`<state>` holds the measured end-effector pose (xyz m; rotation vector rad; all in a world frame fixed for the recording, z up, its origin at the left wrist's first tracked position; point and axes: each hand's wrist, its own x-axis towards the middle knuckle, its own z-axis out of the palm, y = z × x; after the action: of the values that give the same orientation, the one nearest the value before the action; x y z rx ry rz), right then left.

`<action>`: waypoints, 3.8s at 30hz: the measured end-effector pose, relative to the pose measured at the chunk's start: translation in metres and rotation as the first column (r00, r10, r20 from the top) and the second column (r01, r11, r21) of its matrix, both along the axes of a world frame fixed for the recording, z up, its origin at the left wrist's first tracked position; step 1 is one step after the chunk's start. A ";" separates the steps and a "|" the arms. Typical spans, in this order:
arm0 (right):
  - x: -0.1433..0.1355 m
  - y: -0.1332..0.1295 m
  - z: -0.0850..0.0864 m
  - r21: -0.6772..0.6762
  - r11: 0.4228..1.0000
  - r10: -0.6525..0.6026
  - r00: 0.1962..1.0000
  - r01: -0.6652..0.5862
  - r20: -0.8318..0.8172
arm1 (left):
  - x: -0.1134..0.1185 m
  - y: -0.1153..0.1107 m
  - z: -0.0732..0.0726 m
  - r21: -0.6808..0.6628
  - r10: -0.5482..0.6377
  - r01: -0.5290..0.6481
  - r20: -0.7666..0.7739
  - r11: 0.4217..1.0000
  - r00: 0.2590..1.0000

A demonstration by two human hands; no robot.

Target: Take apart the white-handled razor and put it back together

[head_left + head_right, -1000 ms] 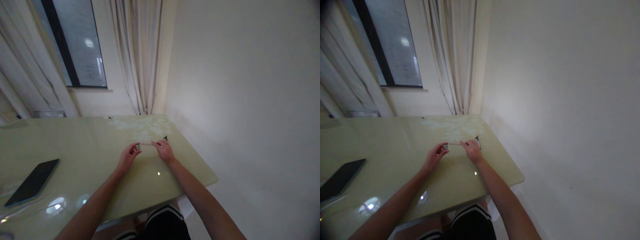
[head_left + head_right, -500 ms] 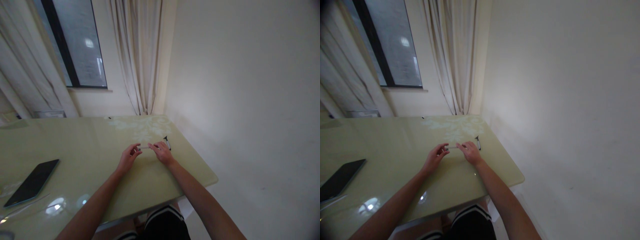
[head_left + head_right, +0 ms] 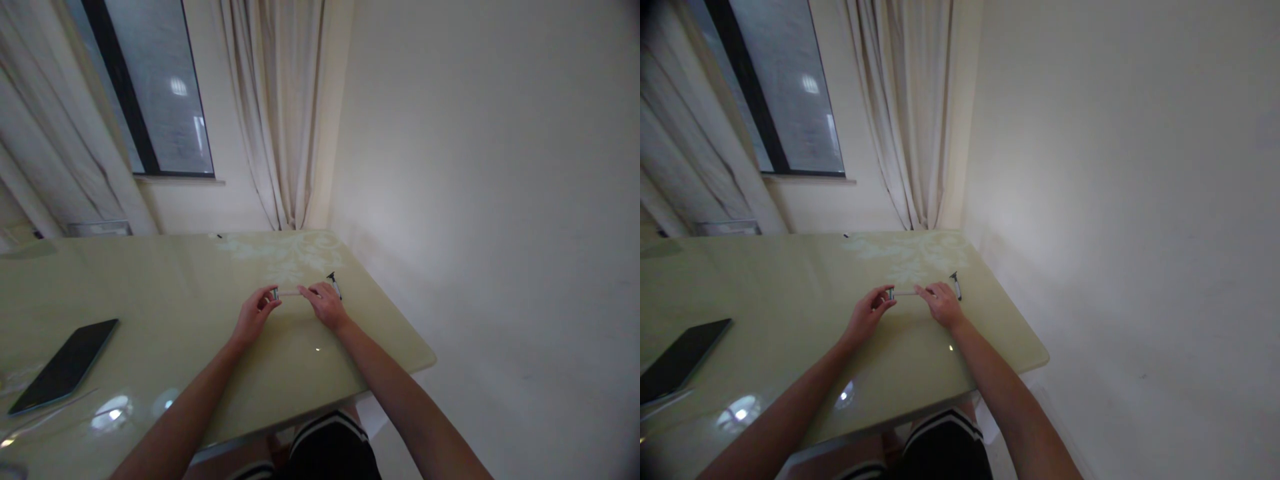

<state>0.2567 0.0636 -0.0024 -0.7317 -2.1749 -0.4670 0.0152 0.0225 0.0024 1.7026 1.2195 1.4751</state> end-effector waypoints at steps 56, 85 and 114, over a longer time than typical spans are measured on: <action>0.001 0.006 -0.004 0.007 1.000 0.021 0.999 -0.020 -0.025 | 0.000 -0.001 0.001 -0.003 0.003 -0.003 -0.012 1.000 1.000; -0.002 0.005 -0.005 -0.052 0.999 -0.016 0.997 0.012 -0.078 | 0.001 -0.003 0.001 0.020 -0.011 0.012 -0.051 1.000 0.999; -0.005 0.004 -0.004 -0.099 0.995 -0.046 0.992 0.034 -0.119 | 0.001 -0.001 -0.003 0.010 -0.004 0.005 -0.053 1.000 0.999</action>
<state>0.2517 0.0680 -0.0069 -0.8361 -2.0836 -0.3304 0.0165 0.0214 -0.0008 1.7598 1.2370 1.4442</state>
